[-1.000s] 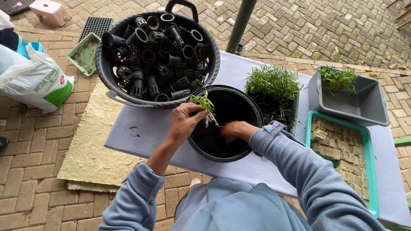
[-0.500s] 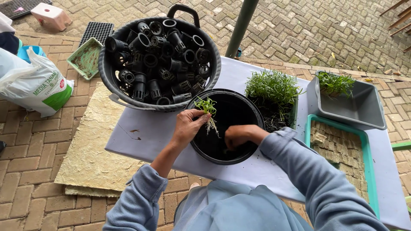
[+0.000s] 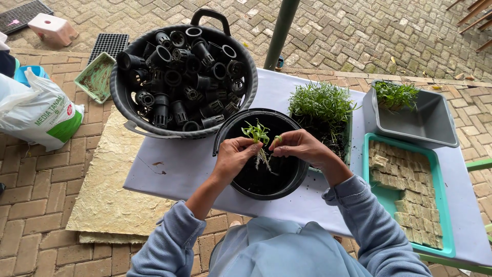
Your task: Prepare and plant small green seedlings into hydroponic rockwool cubes.
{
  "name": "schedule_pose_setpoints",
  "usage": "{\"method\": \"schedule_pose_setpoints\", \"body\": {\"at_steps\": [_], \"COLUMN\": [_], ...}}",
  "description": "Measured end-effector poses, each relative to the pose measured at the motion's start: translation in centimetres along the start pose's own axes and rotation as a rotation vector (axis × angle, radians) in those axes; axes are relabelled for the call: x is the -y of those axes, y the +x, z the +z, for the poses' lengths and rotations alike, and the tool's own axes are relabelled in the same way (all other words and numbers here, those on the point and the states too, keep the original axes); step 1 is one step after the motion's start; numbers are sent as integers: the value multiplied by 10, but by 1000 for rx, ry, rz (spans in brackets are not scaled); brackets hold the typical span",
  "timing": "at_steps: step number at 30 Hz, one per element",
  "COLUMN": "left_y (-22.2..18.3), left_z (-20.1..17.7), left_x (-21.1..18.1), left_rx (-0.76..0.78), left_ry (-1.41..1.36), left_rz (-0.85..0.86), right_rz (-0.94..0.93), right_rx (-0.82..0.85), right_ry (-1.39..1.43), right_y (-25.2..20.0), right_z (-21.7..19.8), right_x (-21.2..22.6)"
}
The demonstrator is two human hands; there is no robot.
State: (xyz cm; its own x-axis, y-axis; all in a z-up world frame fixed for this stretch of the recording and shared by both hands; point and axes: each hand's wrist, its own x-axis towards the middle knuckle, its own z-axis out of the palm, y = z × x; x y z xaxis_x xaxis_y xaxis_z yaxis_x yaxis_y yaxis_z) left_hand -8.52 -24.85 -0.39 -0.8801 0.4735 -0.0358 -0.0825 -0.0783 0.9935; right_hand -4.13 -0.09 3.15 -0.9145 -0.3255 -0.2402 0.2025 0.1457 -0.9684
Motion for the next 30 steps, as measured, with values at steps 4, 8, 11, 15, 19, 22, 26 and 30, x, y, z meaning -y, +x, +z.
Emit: {"method": "schedule_pose_setpoints", "body": {"at_steps": [4,8,11,15,19,22,26,30], "left_y": [1,1,0,1,3,4,4,-2], "left_z": [8,13,16,18,20,22,25,29], "left_x": [4,7,4,10,21,26,26,6], "left_rx": [25,22,29,14,35,55,70,98], "left_ry": [7,-36,-127,-173,-223,-253,-232,-100], "left_rz": [-2,13,10,39,29,21,-6,12], "right_rz": [-14,-67,-86,-135,-163,-127,-122,-124], "right_rx": [-74,-99,-163,-234,-248,-279,-302,-391], "right_ry": [33,-9,-23,7,-23,-83,-130,-215], "right_y": [-4,-2,0,-1,-2,-4,-2,-3], "right_z": [6,10,13,20,25,26,21,20], "right_x": [-2,-13,-18,-16,-17,-16,-26,-28]}}
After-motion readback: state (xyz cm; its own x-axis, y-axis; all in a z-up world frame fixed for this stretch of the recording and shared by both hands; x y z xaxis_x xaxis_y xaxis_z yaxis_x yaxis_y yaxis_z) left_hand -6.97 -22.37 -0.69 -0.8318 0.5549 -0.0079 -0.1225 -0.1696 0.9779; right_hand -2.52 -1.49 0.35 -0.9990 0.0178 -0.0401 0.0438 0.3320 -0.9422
